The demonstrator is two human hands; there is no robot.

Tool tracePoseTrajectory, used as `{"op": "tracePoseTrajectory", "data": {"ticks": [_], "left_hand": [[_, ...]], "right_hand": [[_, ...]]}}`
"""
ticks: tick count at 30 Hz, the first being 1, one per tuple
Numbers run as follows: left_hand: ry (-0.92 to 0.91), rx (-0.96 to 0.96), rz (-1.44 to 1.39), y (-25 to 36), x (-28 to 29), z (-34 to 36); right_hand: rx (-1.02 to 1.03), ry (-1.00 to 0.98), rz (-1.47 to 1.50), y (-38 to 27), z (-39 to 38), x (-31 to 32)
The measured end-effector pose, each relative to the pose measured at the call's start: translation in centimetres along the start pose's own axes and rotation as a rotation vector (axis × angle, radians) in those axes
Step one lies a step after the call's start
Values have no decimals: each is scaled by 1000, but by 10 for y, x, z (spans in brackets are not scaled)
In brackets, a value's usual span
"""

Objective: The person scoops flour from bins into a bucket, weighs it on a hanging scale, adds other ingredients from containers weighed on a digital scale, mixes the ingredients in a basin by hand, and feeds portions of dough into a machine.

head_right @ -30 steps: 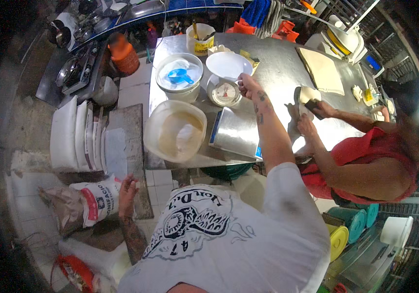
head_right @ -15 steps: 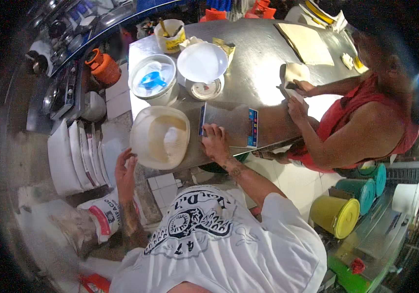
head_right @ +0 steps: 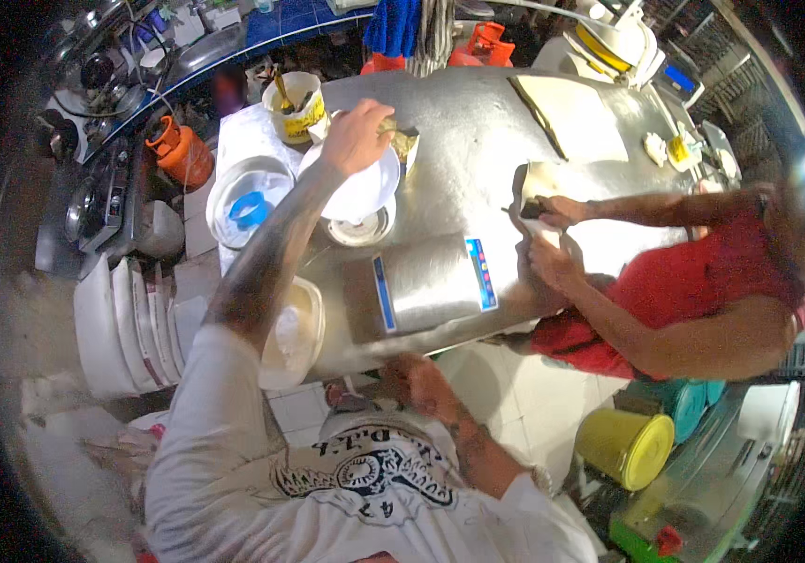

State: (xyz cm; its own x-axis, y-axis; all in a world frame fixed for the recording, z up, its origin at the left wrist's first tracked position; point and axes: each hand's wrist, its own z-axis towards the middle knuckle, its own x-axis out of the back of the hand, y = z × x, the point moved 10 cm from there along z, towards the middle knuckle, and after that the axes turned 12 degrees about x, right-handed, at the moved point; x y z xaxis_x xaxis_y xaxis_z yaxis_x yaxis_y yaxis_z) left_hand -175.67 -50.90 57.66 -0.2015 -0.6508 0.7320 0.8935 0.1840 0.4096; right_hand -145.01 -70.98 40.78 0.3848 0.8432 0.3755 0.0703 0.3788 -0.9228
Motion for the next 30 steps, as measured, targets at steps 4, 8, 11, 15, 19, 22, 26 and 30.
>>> {"op": "tracePoseTrajectory", "data": {"ticks": [4, 8, 11, 15, 19, 22, 26, 30], "left_hand": [[-344, 95, 402, -65, -107, 60], [-564, 25, 535, -84, -163, 74], [-528, -202, 535, -32, -159, 83], [-232, -616, 592, 18, -110, 68], [-104, -804, 497, 62, -11, 65], [-102, -886, 457, 109, 61, 58], [65, -999, 78, 146, 179, -3], [-11, -973, -63, 144, 201, -53]], "right_hand": [[-128, -5, -160, -41, -25, 49], [-196, 239, -109, -23, -70, 96], [-251, 251, -81, 2, -85, 104], [-209, 101, 18, -41, -27, 87], [44, -61, 117, -107, 37, 60], [142, 426, 353, -110, 66, 84], [-42, 971, 1033, -57, 97, 86], [-44, 289, 1632, -78, 145, 13]]}}
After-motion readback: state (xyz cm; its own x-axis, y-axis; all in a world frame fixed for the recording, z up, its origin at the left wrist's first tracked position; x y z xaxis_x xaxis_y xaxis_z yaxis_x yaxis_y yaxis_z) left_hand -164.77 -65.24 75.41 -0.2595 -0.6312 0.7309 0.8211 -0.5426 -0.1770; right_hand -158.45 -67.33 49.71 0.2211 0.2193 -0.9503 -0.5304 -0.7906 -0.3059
